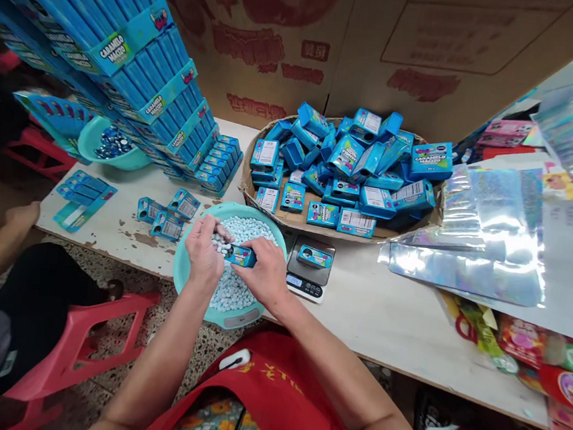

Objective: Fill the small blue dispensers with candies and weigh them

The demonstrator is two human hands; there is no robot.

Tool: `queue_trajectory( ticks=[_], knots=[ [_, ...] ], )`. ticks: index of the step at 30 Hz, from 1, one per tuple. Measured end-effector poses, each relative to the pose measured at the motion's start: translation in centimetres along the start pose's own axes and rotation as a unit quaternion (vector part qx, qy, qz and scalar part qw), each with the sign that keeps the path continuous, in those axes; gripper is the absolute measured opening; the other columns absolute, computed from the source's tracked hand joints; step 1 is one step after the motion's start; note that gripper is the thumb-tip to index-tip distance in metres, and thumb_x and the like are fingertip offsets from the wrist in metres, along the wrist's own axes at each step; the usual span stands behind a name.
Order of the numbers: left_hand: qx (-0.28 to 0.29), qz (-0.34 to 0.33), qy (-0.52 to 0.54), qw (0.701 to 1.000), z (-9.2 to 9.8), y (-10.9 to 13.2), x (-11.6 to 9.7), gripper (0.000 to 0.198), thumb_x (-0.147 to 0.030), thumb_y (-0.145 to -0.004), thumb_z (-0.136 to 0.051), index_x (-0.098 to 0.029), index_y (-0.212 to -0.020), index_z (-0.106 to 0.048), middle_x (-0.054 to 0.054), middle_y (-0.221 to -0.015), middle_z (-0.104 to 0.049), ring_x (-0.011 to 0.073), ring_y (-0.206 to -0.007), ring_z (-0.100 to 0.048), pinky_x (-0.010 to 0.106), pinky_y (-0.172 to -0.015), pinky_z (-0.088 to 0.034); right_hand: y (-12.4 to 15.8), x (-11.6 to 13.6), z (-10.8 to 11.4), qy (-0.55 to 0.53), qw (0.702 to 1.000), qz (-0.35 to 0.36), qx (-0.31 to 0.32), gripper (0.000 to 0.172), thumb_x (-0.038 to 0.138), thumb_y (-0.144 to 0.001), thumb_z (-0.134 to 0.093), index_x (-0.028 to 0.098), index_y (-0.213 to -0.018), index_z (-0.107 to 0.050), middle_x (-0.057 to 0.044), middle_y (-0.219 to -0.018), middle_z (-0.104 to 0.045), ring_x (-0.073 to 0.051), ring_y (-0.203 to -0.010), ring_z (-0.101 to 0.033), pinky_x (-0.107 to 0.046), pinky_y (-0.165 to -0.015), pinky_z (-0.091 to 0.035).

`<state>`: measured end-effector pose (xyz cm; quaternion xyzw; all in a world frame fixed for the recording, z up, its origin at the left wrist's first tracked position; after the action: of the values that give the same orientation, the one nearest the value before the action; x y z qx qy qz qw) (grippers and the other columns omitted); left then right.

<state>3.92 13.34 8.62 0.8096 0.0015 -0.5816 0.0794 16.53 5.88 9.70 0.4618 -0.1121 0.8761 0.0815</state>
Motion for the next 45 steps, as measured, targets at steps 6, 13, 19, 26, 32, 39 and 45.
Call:
queue_trajectory(
  ticks=[6, 13, 19, 26, 32, 39, 45],
  knots=[
    [0.025, -0.016, -0.012, 1.0, 0.0, 0.3, -0.8, 0.027, -0.042, -0.083, -0.06, -0.017, -0.075, -0.056, -0.004, -0.053, -0.049, 0.0092, -0.049, -0.05, 0.022, -0.054, -0.044, 0.4, 0.3, -0.3, -0.026, 1.0, 0.011, -0.008, 0.028, 0.024, -0.068, -0.077, 0.02, -0.092, -0.063, -0.004, -0.089, -0.067, -0.023, -0.089, -0.062, -0.034, -0.079, -0.046],
    [0.056, 0.028, 0.014, 0.998, -0.9, 1.0, -0.7, 0.027, -0.043, -0.08, -0.065, -0.018, -0.075, -0.055, -0.006, -0.05, -0.039, 0.005, -0.04, -0.033, 0.017, -0.037, -0.025, 0.3, -0.5, -1.4, -0.049, 0.999, 0.005, -0.009, 0.029, 0.026, -0.068, -0.077, 0.021, -0.093, -0.064, -0.003, -0.09, -0.067, -0.023, -0.089, -0.063, -0.035, -0.08, -0.048],
    [0.031, 0.018, -0.023, 0.999, 2.4, -2.2, -0.2, 0.028, -0.047, -0.08, -0.061, -0.02, -0.077, -0.053, -0.007, -0.049, -0.036, 0.0067, -0.04, -0.031, 0.018, -0.04, -0.026, 4.0, -2.3, 4.1, -0.149, 0.987, -0.057, -0.032, 0.032, 0.034, -0.069, -0.077, 0.022, -0.095, -0.064, -0.003, -0.093, -0.068, -0.021, -0.087, -0.065, -0.034, -0.079, -0.052],
    [0.207, -0.027, -0.609, 0.765, 3.4, -1.8, 11.9, 0.017, -0.037, -0.082, -0.056, -0.02, -0.08, -0.057, 0.009, -0.085, -0.063, 0.0261, -0.088, -0.058, 0.032, -0.074, -0.04, 16.6, -16.1, 17.1, -0.039, 0.919, -0.244, -0.308, 0.048, 0.042, -0.061, -0.081, 0.018, -0.099, -0.063, -0.005, -0.089, -0.066, -0.022, -0.078, -0.063, -0.039, -0.074, -0.052],
    [0.188, 0.042, -0.489, 0.851, 3.7, -1.6, 12.7, 0.021, -0.037, -0.079, -0.06, -0.021, -0.068, -0.051, 0.001, -0.057, -0.049, 0.0191, -0.062, -0.053, 0.026, -0.059, -0.036, 21.3, -24.9, 17.3, 0.027, 0.879, -0.31, -0.363, 0.058, 0.052, -0.062, -0.076, 0.015, -0.103, -0.059, -0.008, -0.092, -0.064, -0.024, -0.083, -0.062, -0.045, -0.08, -0.051],
    [0.026, 0.356, 0.015, 0.934, 6.0, -0.8, 14.9, 0.031, -0.044, -0.076, -0.064, -0.018, -0.071, -0.048, -0.001, -0.062, -0.053, 0.0066, -0.045, -0.045, 0.017, -0.039, -0.028, 12.5, -17.5, 14.5, 0.144, 0.943, -0.114, -0.277, 0.065, 0.045, -0.073, -0.071, 0.018, -0.127, -0.048, -0.016, -0.128, -0.053, -0.029, -0.121, -0.048, -0.048, -0.097, -0.043],
    [0.013, 0.37, 0.13, 0.92, 3.0, 0.3, 11.6, 0.041, -0.042, -0.077, -0.066, -0.02, -0.061, -0.035, -0.008, -0.045, -0.031, 0.0041, -0.034, -0.031, 0.016, -0.033, -0.019, 3.9, -14.3, 8.6, -0.01, 0.986, -0.127, -0.109, 0.041, 0.047, -0.074, -0.07, 0.018, -0.102, -0.061, -0.006, -0.095, -0.066, -0.023, -0.087, -0.062, -0.039, -0.08, -0.05]
  ],
)
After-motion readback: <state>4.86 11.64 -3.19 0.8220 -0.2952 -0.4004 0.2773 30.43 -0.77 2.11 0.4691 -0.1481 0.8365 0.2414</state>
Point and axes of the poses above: each hand's wrist, its own y-axis away from the middle knuckle, its own z-axis out of the back of the hand, x = y × z, the point moved 9 cm from there along -y, towards the middle knuckle
